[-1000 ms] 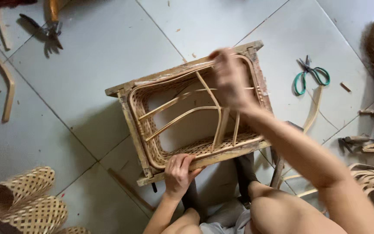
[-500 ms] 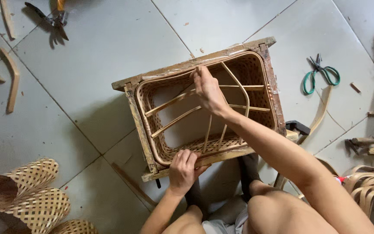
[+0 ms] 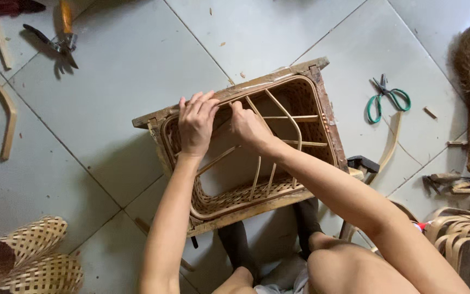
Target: The person sits on the workshop floor fitting curved bamboo strips into a woven basket frame, pressing the ribs into place and tapping them with a hammer. They then trim the frame edges with a knife and reposition the basket to work on other sides.
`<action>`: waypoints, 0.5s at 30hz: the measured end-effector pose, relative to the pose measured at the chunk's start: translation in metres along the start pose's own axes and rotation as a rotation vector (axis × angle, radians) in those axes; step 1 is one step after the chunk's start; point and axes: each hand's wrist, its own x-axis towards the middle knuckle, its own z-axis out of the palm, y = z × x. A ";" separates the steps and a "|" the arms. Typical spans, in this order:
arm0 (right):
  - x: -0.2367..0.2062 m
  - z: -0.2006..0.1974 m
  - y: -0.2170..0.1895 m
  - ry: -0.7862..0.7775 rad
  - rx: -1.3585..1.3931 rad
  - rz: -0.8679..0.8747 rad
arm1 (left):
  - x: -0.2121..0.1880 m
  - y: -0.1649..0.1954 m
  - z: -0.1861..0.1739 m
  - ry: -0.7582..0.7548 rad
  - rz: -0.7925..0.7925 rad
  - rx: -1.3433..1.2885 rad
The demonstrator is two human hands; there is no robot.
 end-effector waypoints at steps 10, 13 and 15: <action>0.000 0.010 -0.004 -0.152 -0.415 -0.140 | 0.000 0.001 0.000 0.044 0.043 0.010; -0.017 -0.035 0.020 0.066 -0.391 -0.453 | 0.004 0.001 -0.013 0.016 0.134 0.006; -0.033 -0.076 0.056 0.205 -0.196 -0.553 | 0.003 -0.003 -0.033 -0.188 0.023 -0.014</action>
